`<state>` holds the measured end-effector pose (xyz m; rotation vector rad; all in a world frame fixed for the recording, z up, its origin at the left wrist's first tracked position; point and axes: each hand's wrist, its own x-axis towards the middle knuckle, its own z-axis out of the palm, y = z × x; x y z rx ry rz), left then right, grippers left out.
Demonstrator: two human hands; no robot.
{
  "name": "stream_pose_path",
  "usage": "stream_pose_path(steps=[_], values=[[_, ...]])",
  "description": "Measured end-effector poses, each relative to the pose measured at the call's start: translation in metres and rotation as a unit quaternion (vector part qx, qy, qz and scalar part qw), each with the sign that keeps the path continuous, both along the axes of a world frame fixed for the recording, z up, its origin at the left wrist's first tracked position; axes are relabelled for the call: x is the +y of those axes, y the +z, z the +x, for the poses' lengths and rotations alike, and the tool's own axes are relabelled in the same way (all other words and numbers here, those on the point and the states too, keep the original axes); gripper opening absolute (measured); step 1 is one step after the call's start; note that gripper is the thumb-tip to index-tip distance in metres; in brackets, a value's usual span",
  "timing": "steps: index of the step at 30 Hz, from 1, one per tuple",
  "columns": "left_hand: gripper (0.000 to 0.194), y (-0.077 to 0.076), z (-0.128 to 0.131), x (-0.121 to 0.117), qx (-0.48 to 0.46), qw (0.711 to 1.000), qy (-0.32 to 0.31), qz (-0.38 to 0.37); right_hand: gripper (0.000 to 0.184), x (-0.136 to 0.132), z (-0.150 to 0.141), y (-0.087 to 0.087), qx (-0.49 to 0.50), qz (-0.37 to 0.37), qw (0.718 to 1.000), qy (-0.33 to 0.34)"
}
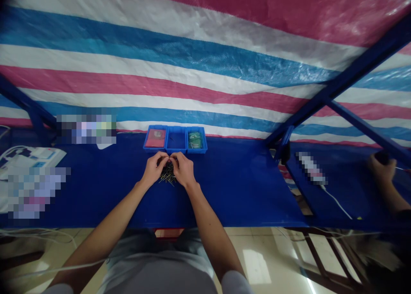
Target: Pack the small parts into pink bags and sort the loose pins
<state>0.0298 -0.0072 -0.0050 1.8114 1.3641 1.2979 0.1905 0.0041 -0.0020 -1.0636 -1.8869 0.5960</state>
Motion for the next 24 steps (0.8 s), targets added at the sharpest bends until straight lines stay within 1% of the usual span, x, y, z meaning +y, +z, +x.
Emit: stream_pose_path(steps=[14,24], values=[[0.022,-0.0013,0.0002,0.0002,0.021,1.0,-0.001,0.002,0.027,-0.0001,0.0008,-0.0009,-0.024,0.005,0.999,-0.021],[0.021,-0.0016,0.001,0.0002,0.016,1.0,-0.004,0.002,0.034,-0.0001,-0.0004,-0.0011,-0.051,0.016,0.998,-0.031]])
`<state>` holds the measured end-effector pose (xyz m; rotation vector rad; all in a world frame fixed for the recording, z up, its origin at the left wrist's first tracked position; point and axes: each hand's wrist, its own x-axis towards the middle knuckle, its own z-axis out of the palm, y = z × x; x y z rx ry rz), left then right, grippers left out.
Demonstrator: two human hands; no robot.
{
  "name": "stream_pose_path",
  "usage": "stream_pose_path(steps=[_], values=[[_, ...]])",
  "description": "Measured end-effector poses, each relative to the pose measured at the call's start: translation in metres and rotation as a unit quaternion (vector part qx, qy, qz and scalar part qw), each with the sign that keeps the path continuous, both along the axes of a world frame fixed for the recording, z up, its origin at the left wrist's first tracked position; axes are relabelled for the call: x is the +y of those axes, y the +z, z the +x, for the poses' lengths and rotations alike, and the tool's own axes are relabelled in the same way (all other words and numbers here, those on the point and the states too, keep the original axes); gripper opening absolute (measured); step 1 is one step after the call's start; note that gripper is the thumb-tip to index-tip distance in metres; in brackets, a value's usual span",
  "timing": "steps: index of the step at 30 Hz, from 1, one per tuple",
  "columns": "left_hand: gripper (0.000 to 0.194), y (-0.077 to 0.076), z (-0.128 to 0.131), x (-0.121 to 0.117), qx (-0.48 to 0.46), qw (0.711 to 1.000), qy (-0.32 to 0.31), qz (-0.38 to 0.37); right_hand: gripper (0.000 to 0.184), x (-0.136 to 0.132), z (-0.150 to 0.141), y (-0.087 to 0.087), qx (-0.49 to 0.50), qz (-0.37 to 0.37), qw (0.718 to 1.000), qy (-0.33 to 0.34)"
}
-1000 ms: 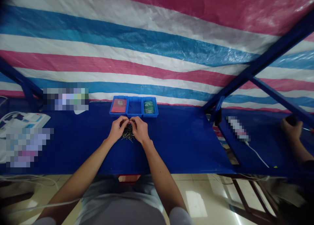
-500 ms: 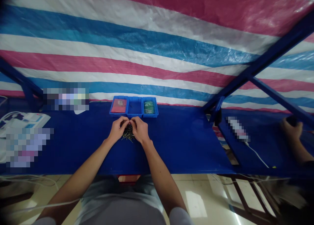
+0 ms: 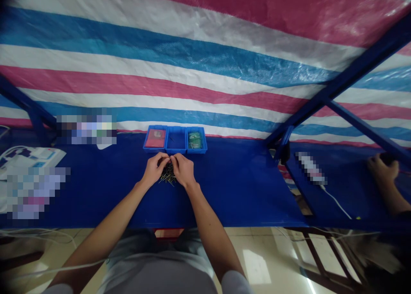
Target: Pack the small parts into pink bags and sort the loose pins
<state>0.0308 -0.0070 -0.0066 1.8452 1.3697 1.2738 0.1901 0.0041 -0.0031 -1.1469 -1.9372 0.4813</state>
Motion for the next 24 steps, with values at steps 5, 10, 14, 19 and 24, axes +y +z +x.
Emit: stream_pose_path(steps=[5,10,14,19,24], values=[[0.02,-0.0009,0.0,-0.0002,0.01,1.0,-0.012,0.006,0.041,0.0015,-0.0017,-0.002,-0.016,0.0,1.0,-0.024],[0.019,-0.0014,0.0,-0.001,0.019,1.0,-0.014,0.017,0.05,0.0034,-0.0014,-0.0042,-0.008,-0.027,0.999,-0.043],[0.02,-0.0006,-0.0006,-0.0009,0.007,1.0,-0.005,0.007,0.048,0.0023,0.0004,-0.0022,0.022,-0.038,0.999,-0.014],[0.022,-0.0016,-0.0024,0.0009,-0.029,0.999,0.014,-0.009,0.027,0.0019,0.0013,0.0002,0.07,-0.013,0.996,0.048],[0.023,-0.0015,-0.0023,0.001,-0.031,0.999,0.012,-0.013,0.027,0.0031,0.0022,-0.001,0.049,0.009,0.998,0.047]])
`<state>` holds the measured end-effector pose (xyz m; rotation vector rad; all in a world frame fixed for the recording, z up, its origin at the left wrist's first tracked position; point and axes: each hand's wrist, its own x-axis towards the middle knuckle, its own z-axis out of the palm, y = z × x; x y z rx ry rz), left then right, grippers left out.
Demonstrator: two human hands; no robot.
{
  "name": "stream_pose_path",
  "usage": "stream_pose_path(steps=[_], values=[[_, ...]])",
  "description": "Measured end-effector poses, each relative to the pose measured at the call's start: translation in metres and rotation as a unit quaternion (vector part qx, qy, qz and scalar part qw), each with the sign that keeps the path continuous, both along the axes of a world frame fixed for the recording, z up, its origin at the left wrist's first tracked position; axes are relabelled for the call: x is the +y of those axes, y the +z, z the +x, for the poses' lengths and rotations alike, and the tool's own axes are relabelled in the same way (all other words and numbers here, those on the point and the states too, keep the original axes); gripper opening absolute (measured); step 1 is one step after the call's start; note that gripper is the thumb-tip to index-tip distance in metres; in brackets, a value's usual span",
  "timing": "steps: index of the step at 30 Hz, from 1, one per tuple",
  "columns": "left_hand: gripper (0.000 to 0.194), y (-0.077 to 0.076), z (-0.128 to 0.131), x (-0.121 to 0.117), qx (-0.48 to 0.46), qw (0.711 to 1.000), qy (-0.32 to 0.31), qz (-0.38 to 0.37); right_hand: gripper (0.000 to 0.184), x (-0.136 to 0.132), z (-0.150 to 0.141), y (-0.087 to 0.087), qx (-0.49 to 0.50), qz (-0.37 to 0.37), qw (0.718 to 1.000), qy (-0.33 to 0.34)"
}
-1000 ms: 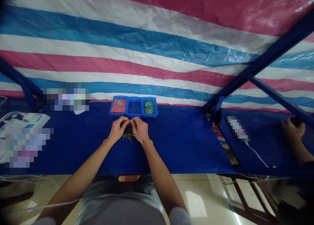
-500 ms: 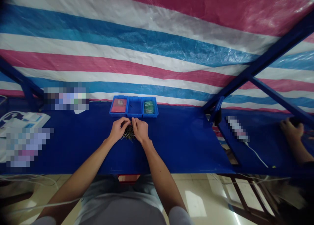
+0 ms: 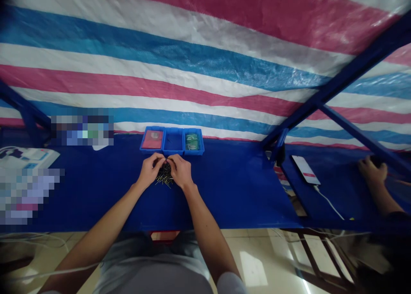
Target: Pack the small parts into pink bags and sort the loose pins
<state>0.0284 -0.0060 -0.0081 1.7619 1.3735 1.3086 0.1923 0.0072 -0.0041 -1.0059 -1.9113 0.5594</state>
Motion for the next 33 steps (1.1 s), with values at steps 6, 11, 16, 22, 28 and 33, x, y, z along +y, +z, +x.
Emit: stream_pose_path(steps=[6,11,16,22,28,33], values=[[0.02,0.0,0.001,0.0,0.01,1.0,0.003,0.015,0.031,-0.002,-0.002,0.0,-0.025,-0.016,0.999,-0.02],[0.02,0.0,0.002,-0.001,0.013,1.0,-0.001,0.025,0.043,-0.001,-0.004,-0.002,-0.015,-0.047,0.998,-0.036],[0.022,0.001,0.002,-0.001,0.014,1.0,0.0,0.027,0.049,0.002,-0.003,-0.002,0.033,-0.085,0.996,-0.027],[0.023,0.001,0.002,-0.001,0.012,1.0,-0.001,0.02,0.049,0.001,-0.002,0.002,0.063,-0.092,0.993,-0.029],[0.029,0.004,0.001,-0.002,0.003,1.0,-0.007,0.003,0.038,-0.001,0.0,0.008,0.081,-0.075,0.994,-0.008],[0.032,0.004,0.0,-0.002,-0.005,1.0,-0.002,-0.011,0.029,0.0,0.001,0.009,0.096,-0.095,0.991,-0.011]])
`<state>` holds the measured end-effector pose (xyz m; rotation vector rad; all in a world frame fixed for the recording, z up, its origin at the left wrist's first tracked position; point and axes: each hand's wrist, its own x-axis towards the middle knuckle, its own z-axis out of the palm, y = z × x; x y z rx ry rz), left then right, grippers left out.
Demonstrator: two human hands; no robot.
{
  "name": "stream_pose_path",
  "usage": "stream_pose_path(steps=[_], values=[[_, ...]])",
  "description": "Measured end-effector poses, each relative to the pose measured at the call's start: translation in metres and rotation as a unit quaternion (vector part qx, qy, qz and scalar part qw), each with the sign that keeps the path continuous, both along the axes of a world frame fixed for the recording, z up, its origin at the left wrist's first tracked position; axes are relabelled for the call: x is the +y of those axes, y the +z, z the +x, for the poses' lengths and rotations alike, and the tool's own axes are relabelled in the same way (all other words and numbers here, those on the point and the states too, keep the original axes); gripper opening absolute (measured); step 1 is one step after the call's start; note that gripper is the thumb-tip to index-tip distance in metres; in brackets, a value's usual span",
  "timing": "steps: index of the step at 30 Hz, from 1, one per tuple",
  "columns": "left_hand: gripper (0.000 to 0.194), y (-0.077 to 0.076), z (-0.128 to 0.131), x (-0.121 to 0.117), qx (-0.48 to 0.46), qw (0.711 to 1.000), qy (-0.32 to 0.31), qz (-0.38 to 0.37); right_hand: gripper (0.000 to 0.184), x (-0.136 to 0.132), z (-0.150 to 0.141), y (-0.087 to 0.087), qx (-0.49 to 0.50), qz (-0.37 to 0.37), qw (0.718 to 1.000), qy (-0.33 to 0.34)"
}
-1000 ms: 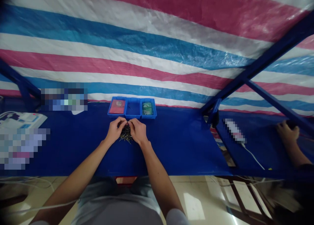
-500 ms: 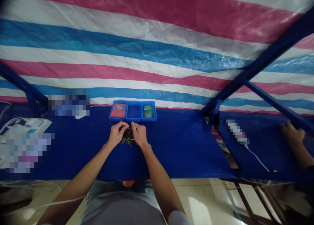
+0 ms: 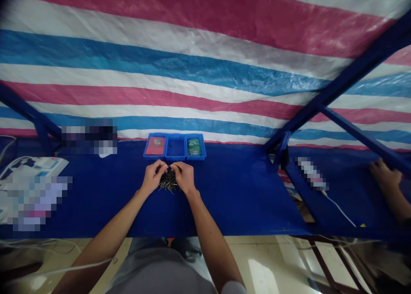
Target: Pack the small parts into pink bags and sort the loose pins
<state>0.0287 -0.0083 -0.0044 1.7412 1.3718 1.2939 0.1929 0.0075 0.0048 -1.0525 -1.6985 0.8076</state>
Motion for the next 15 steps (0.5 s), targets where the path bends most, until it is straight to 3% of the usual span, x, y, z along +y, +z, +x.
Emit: stream_pose_path(steps=[15], values=[[0.031,0.0,-0.002,0.0,0.001,1.0,-0.009,-0.012,0.018,0.005,-0.001,-0.011,0.054,-0.042,0.998,0.001]])
